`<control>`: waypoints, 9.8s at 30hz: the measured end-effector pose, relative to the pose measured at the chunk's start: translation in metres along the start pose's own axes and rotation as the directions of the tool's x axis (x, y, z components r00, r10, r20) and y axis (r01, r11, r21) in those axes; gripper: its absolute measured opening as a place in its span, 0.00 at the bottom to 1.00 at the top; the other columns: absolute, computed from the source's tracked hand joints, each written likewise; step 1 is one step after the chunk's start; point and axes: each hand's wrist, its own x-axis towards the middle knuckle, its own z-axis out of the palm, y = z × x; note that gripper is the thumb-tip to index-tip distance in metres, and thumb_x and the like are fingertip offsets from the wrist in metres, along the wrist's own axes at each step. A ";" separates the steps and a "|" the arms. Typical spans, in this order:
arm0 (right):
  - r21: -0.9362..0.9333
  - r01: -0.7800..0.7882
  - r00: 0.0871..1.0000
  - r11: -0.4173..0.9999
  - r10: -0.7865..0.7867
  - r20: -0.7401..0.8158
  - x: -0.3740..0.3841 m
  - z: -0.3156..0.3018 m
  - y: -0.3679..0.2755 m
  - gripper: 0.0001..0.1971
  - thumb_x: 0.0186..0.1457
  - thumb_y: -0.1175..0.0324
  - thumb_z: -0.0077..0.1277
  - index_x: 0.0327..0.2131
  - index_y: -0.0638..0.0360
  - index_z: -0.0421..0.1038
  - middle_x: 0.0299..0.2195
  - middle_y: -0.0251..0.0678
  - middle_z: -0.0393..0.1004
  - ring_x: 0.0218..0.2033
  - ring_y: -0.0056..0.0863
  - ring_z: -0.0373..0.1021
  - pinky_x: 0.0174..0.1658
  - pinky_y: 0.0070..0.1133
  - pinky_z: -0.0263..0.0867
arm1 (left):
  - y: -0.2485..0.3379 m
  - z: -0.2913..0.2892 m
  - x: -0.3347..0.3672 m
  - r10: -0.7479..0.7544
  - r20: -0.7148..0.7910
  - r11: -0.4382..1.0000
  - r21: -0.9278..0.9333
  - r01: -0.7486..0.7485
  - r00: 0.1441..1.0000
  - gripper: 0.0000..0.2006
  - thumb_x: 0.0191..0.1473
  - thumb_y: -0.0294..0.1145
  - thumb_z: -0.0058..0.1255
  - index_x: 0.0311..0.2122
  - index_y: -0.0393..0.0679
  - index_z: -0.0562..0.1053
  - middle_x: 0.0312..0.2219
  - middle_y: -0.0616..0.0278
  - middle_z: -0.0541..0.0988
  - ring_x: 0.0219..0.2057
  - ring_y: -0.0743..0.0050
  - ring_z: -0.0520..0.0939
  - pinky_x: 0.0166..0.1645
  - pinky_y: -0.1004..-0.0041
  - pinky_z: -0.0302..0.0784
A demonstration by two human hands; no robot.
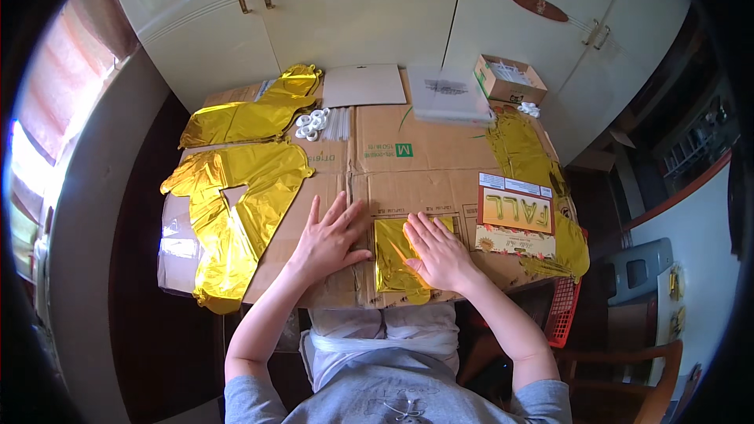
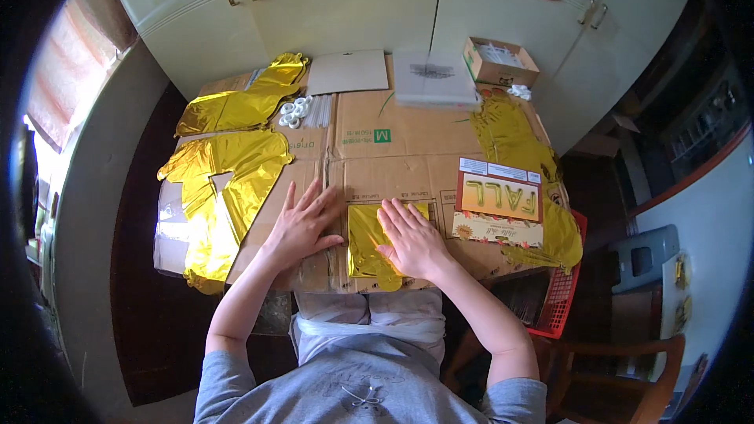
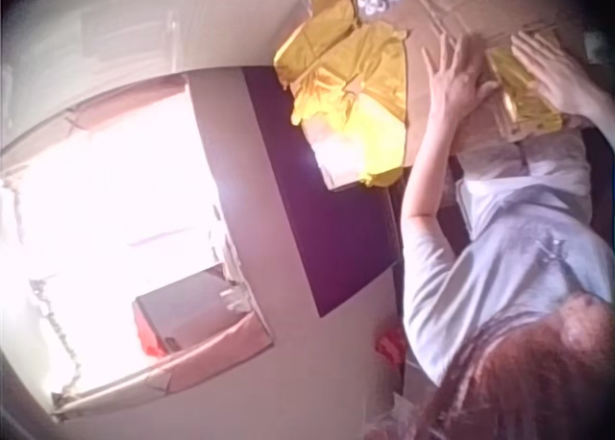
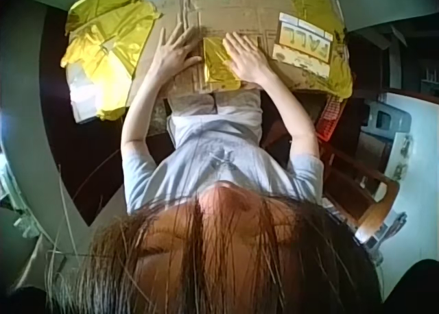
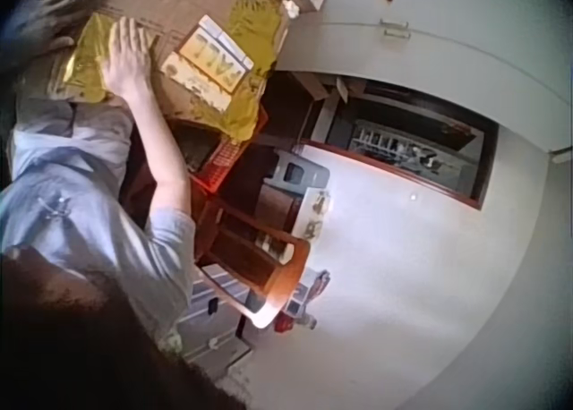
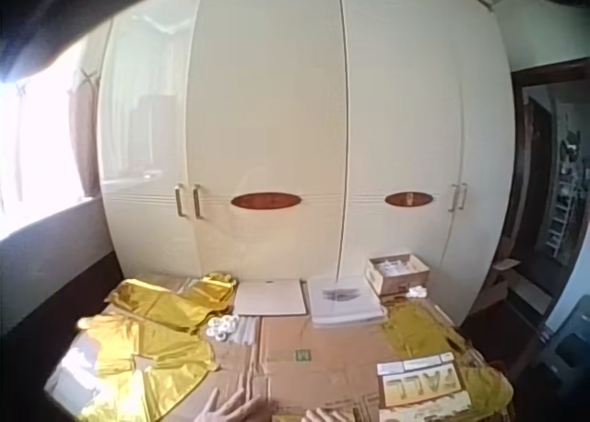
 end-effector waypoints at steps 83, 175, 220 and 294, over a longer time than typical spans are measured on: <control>-0.018 0.060 0.980 0.998 -0.062 -0.188 -0.050 -0.014 -0.040 0.20 0.54 0.56 0.54 0.46 0.58 0.75 0.49 0.39 0.75 0.55 0.39 0.68 0.58 0.35 0.63 | 0.040 -0.003 0.006 0.302 0.071 0.905 -0.335 -0.262 0.951 0.42 0.46 0.60 0.56 0.62 0.45 0.63 0.61 0.52 0.65 0.63 0.63 0.63 0.67 0.42 0.44; 0.940 -0.123 0.898 -0.317 0.368 0.241 -0.034 -0.046 -0.031 0.26 0.53 0.73 0.60 0.54 0.63 0.63 0.51 0.33 0.71 0.52 0.20 0.66 0.58 0.22 0.60 | 0.078 0.016 -0.094 -0.219 0.334 -0.647 -0.753 0.120 0.917 0.18 0.54 0.24 0.57 0.50 0.37 0.70 0.45 0.59 0.78 0.45 0.74 0.78 0.52 0.71 0.74; -0.229 -0.751 0.636 0.619 0.585 -0.502 0.095 -0.071 0.391 0.07 0.50 0.65 0.52 0.27 0.57 0.77 0.32 0.38 0.78 0.42 0.37 0.72 0.44 0.35 0.69 | 0.086 -0.013 -0.052 -0.651 0.593 -0.602 -0.784 0.153 0.474 0.10 0.54 0.29 0.58 0.36 0.40 0.68 0.24 0.61 0.73 0.20 0.74 0.73 0.22 0.72 0.69; -0.099 0.024 0.972 0.995 -0.047 -0.231 -0.015 -0.030 -0.037 0.03 0.44 0.72 0.52 0.24 0.53 0.68 0.24 0.30 0.68 0.28 0.25 0.72 0.29 0.21 0.72 | 0.147 0.035 -0.133 -0.534 0.496 -0.689 -0.724 -0.013 0.685 0.09 0.60 0.25 0.49 0.44 0.34 0.71 0.38 0.55 0.79 0.37 0.69 0.82 0.39 0.67 0.82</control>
